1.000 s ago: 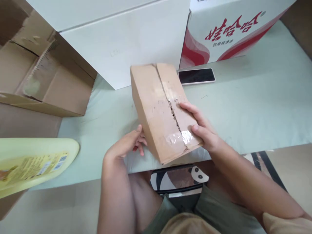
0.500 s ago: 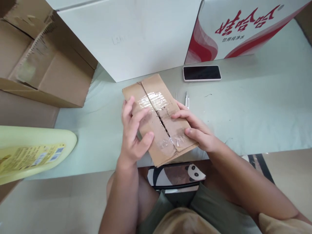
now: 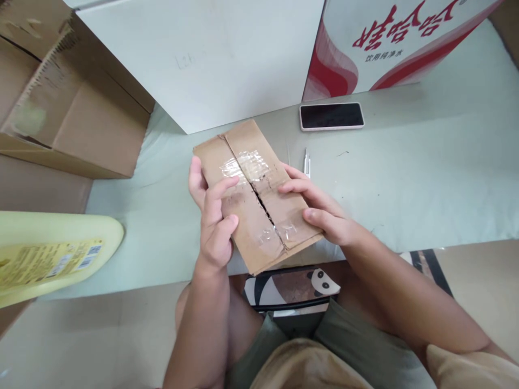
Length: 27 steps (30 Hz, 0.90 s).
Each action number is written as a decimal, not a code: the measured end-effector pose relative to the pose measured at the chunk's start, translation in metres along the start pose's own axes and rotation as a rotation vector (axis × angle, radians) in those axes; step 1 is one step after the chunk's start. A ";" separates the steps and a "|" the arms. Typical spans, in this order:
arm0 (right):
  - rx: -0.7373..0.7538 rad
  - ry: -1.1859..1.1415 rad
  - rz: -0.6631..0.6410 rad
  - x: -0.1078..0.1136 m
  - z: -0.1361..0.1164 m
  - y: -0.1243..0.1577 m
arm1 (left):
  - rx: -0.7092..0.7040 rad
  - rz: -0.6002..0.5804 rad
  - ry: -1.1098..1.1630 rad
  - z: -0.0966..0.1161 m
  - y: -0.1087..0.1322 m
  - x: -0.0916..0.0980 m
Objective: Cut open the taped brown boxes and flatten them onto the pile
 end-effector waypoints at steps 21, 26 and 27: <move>-0.481 0.646 0.263 0.036 0.018 -0.007 | 0.070 0.140 -0.030 -0.003 0.003 -0.003; -0.421 0.337 0.378 0.044 0.008 -0.005 | 0.135 0.206 -0.034 0.000 0.002 -0.009; -0.401 0.275 0.399 0.047 0.006 -0.004 | 0.149 0.221 -0.040 0.001 0.001 -0.010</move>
Point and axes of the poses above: each hand's wrist, its own y-axis away from the middle knuckle, its own x-axis out of the back of the hand, z = x × y, the point moved 5 cm from there along -y, towards the middle knuckle, and after that the axes turned 4 degrees about z, right-handed, at the moved point
